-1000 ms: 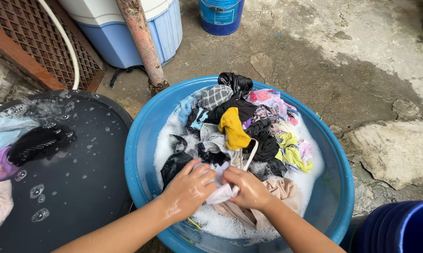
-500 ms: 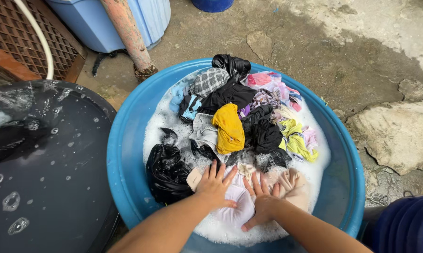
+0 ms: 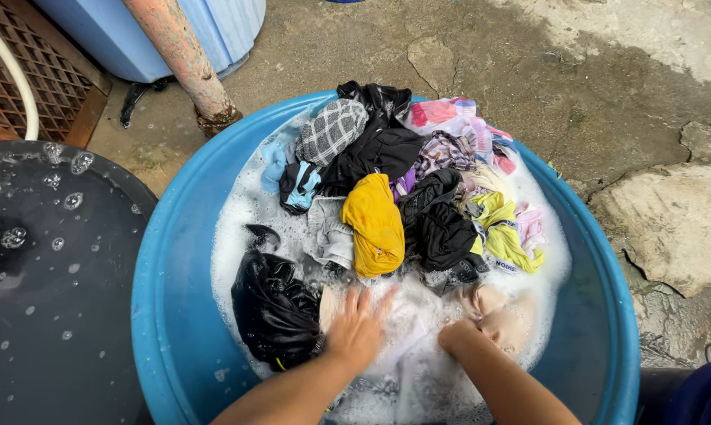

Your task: The person turns on a water faucet to fill a basin, scrubs and washes clothes by hand in a soapy tub of water, and transfers the washed garments into the basin of water.

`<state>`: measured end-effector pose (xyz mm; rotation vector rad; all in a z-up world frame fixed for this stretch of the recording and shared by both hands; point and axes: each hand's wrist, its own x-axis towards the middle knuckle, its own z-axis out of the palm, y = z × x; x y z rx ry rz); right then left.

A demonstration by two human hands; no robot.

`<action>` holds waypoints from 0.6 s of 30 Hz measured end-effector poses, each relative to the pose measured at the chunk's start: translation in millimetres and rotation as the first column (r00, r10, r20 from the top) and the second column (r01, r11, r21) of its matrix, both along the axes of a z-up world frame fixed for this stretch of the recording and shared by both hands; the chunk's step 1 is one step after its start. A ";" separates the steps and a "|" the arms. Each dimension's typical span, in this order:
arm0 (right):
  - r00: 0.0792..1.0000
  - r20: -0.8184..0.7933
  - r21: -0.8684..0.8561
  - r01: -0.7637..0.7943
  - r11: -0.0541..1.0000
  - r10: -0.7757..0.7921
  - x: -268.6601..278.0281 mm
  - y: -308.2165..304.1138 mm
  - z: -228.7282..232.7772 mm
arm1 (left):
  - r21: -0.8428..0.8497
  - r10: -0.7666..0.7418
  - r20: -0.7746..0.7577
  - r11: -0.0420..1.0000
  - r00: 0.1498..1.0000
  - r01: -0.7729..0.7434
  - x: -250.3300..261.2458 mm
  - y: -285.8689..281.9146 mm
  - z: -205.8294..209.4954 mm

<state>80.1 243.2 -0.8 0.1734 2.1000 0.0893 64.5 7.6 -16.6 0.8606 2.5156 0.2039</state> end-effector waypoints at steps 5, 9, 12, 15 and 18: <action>0.988 0.139 -0.047 -0.061 0.997 0.067 13.5 -19.2 2.6 | 0.005 -0.279 -0.378 0.953 0.883 0.303 14.3 -20.8 86.6; 0.979 0.126 -0.037 -0.157 0.987 0.160 43.9 -68.8 7.9 | 0.020 -0.404 0.107 0.915 0.909 0.404 -22.8 -31.8 119.7; 0.971 0.138 -0.109 -0.184 0.977 0.198 58.7 -81.4 14.5 | -0.021 -0.229 0.252 0.970 0.940 0.242 -36.1 -33.8 91.6; 0.974 0.164 -0.234 -0.114 0.966 0.154 52.0 -62.0 22.9 | -0.027 -0.208 0.066 0.977 0.976 0.210 -39.2 -25.7 38.7; 0.982 0.140 -0.216 -0.094 0.972 0.126 34.8 -55.5 32.0 | -0.059 -0.177 -0.184 0.984 0.967 0.169 -18.4 -17.3 27.0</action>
